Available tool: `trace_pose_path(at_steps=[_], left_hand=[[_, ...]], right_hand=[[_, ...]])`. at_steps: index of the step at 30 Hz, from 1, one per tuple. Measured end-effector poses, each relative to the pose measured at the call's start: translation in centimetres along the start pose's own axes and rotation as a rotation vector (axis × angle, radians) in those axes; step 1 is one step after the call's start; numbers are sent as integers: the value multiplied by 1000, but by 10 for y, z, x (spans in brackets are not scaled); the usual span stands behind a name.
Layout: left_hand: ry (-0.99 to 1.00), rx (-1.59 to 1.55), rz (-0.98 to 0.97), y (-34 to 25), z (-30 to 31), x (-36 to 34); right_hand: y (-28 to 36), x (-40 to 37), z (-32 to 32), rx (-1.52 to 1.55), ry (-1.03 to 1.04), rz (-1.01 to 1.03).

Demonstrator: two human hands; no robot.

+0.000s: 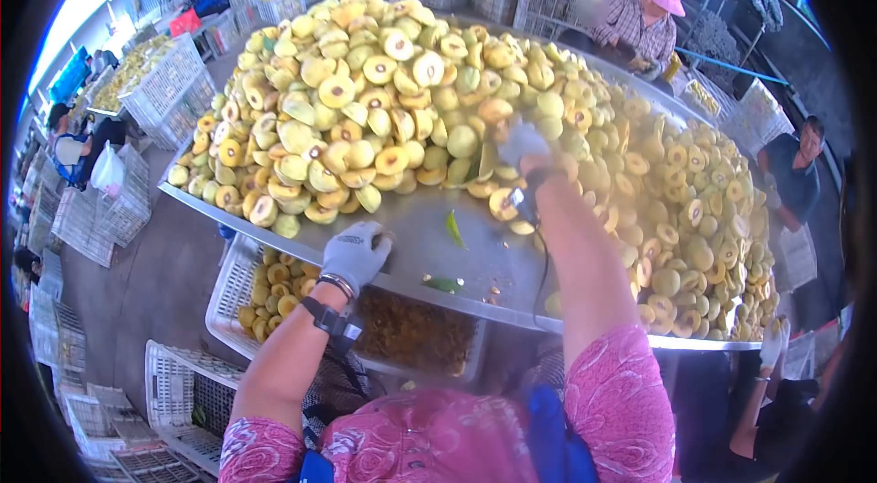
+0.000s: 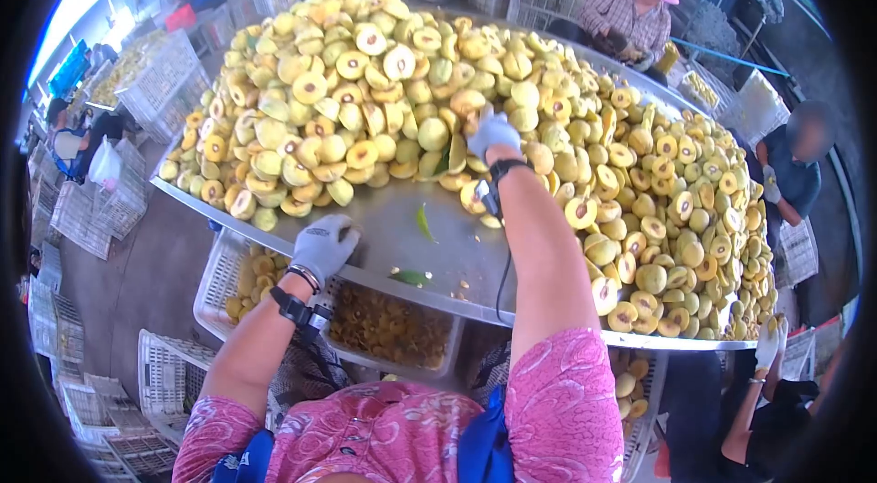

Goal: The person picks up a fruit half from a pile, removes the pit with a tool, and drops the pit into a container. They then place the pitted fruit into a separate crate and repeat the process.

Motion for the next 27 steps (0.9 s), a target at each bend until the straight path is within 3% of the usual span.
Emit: trace_pose_path(at_steps=[1, 2, 3, 4, 6, 11, 15, 19, 22, 25, 27], left_hand=[[7, 0, 10, -2, 2, -1], [19, -1, 19, -2, 2, -3], [12, 3, 25, -1, 1, -3], [-1, -3, 23, 0, 0, -3], [-17, -16, 21, 2, -1, -5], [-12, -53, 42, 1, 2, -8], [-30, -376, 39, 5, 2, -16], [-7, -1367, -57, -14, -44, -30], [391, -1761, 270, -66, -27, -67], [363, -2339, 206, -101, -34, -82], [394, -2401, 205, -98, -36, -87]], right_hand=[[7, -15, 1, -7, 21, -33], [-18, 5, -37, -129, 21, 85], [-4, -23, -25, 2, 54, 28], [-11, -28, -47, -71, 46, 142], [4, -64, -49, 110, -38, 41], [24, -119, -31, 123, 28, 132], [32, -157, -15, 197, 116, 134], [58, -215, 6, 331, -18, 212], [75, -250, 5, 427, -101, 375], [97, -288, 0, 380, -132, 329], [102, -313, 0, 423, -176, 368]])
Point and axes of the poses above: each hand's wrist, its own x-axis towards the middle knuckle, its own z-axis out of the back of the hand, y = z × x, the point moved 1 cm from there along x, towards the middle knuckle, and after that the axes turned 4 degrees about x, right-handed, at the moved point
